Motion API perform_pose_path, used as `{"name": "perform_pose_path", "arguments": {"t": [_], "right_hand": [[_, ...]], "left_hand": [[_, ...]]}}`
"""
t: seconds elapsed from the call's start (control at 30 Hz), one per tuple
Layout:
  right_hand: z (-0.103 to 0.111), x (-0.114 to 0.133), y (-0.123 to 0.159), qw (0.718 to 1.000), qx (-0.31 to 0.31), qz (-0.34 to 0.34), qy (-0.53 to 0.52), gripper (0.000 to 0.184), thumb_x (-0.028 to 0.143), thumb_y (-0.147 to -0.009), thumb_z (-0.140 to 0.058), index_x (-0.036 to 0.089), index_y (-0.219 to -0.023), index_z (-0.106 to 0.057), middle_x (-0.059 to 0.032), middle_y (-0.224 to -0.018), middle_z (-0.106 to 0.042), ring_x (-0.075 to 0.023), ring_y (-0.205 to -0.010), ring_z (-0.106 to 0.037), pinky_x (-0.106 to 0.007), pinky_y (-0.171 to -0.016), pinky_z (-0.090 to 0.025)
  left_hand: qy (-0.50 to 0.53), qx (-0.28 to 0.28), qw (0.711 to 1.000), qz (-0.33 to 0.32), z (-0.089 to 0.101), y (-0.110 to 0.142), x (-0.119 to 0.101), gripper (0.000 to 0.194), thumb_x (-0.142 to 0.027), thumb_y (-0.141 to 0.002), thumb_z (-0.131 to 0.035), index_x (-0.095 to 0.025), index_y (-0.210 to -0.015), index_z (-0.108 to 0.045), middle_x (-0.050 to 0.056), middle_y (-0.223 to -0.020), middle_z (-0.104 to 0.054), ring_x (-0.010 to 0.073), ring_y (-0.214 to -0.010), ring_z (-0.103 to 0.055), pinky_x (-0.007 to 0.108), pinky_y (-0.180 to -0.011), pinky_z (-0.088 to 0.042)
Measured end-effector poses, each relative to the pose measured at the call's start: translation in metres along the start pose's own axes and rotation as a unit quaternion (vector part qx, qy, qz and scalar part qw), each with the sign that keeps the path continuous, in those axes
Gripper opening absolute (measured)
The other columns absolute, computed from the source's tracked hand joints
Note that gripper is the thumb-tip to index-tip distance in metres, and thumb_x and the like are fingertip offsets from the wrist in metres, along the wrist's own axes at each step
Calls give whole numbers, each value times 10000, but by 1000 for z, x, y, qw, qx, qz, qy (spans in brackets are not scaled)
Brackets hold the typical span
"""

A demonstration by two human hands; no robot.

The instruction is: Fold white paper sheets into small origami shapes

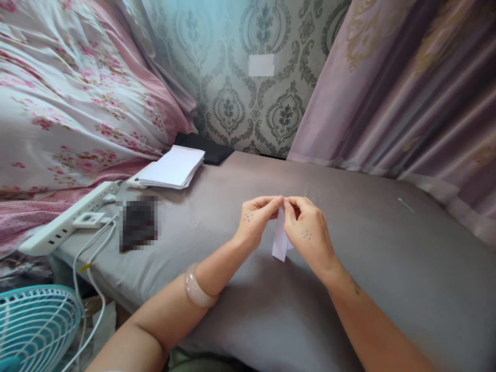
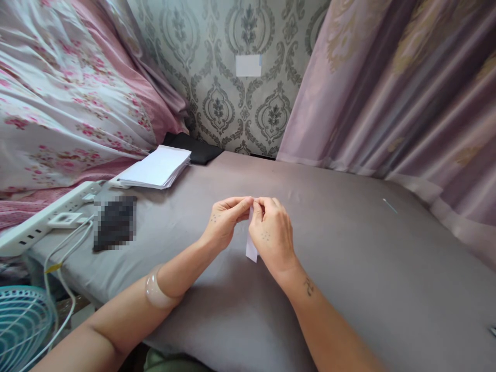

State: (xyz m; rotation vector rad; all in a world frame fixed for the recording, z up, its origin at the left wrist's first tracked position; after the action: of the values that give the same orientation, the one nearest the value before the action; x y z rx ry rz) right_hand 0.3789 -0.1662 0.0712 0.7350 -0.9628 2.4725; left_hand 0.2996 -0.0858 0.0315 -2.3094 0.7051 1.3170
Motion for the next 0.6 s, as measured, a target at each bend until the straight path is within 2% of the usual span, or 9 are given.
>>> {"name": "perform_pose_path", "arguments": {"t": [0.1,0.23,0.33,0.43,0.5,0.6], "right_hand": [[-4,1,1,1000,22,-1,11,330,354,-914,-409,194,-813,-680,-87,-847,-698,-217,-770,-623,-333,-680,-427],[-9,0,1,997,71,-25,9,396,411,-919,-402,193,-748,-684,-63,-724,-682,-173,-613,-575,-300,-582,-387],[-8,-4,1,992,115,-46,-18,381,424,-892,-450,192,-698,-680,-23,-629,-646,-139,-531,-526,-274,-523,-362],[-4,-10,-1,980,190,-46,-22,412,479,-873,-467,200,-664,-687,4,-548,-603,-130,-492,-511,-264,-483,-350],[2,-13,-4,973,227,-32,-28,380,510,-840,-517,210,-710,-711,-5,-612,-653,-152,-556,-577,-271,-515,-403],[10,-18,-12,975,195,-55,-92,304,485,-763,-633,217,-872,-728,-53,-842,-729,-208,-760,-664,-325,-669,-503]], "left_hand": [[-17,-24,999,-20,3,-1,-4,223,-366,-701,-754,-156,-774,-760,66,-790,-723,153,-737,-630,307,-758,-498],[-36,-46,998,-25,7,-3,-7,228,-377,-699,-752,-155,-750,-757,56,-755,-714,141,-696,-613,282,-707,-478],[-20,-43,999,-10,11,-6,-7,259,-393,-708,-745,-138,-756,-744,61,-737,-705,140,-681,-616,276,-693,-474],[11,-24,1000,0,14,-10,-8,287,-411,-720,-733,-131,-783,-731,68,-740,-704,147,-687,-628,276,-692,-478],[31,-12,999,11,15,-12,-8,292,-412,-716,-736,-133,-802,-730,69,-757,-706,148,-697,-630,280,-704,-480],[52,-8,998,29,14,-13,-5,269,-384,-691,-762,-138,-796,-734,60,-791,-704,137,-730,-620,274,-731,-470]]}}
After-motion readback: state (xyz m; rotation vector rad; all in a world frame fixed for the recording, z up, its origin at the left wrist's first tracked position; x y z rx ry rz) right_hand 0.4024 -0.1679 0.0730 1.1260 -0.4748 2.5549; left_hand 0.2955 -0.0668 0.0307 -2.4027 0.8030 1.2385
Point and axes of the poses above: each hand's wrist, its own y-axis away from the middle knuckle, its own z-axis out of the back of the hand, x = y × z, the point moved 4 cm from there along -y, towards the middle knuckle
